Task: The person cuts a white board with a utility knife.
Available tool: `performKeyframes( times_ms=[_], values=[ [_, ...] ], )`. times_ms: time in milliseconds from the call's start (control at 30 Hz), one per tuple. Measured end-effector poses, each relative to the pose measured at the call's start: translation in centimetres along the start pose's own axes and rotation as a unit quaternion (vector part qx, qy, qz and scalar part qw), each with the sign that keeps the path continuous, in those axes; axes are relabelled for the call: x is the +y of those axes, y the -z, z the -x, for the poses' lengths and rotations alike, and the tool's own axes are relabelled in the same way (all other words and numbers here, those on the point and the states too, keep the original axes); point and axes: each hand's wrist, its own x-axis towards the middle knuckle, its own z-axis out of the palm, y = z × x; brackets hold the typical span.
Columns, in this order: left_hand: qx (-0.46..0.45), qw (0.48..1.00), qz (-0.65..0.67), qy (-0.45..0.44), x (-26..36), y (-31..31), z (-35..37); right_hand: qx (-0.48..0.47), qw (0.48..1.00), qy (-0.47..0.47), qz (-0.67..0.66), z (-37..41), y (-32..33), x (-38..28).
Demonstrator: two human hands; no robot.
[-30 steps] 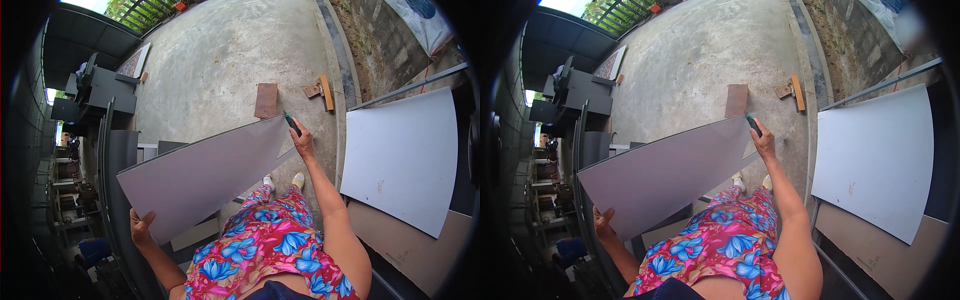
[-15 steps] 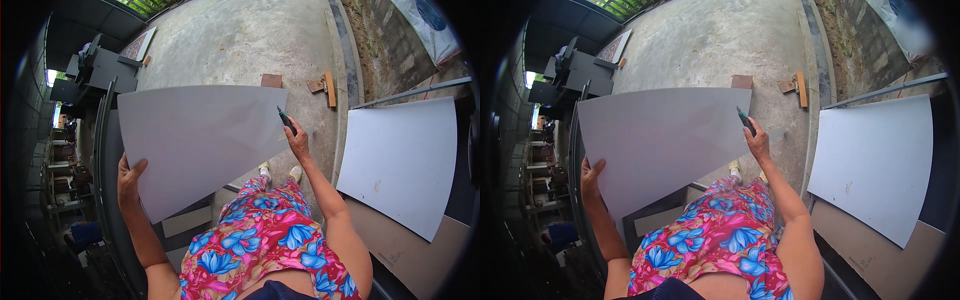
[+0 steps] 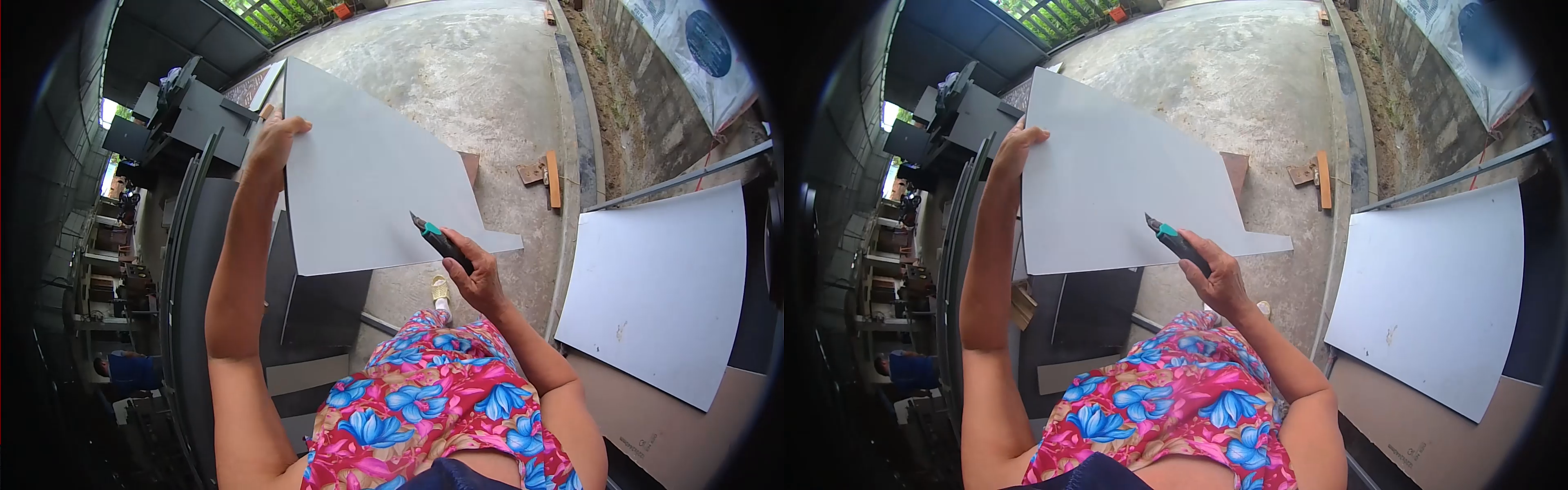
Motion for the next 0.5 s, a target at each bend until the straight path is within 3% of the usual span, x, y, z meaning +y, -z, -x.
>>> performKeyframes(
  times_ms=[100, 233, 267, 500],
  values=[
    [-0.027, 0.999, 0.041, -0.022, 1.8, -1.6, 1.1, 0.003, 1.000, -0.027, -0.002, -1.6, 2.0, -2.2],
    [-0.079, 0.993, 0.063, -0.065, 3.2, -3.0, 2.7, 0.079, 0.994, 0.069, 0.035, -5.7, 4.8, -5.7],
    [-0.100, 0.989, 0.072, -0.082, 3.3, -3.4, 2.9, 0.066, 0.995, 0.044, 0.059, -6.6, 5.7, -7.5],
    [-0.197, 0.969, 0.089, -0.123, 6.2, -6.8, 6.5, 0.062, 0.930, 0.317, 0.175, -16.0, 5.1, -16.5]
  ],
)
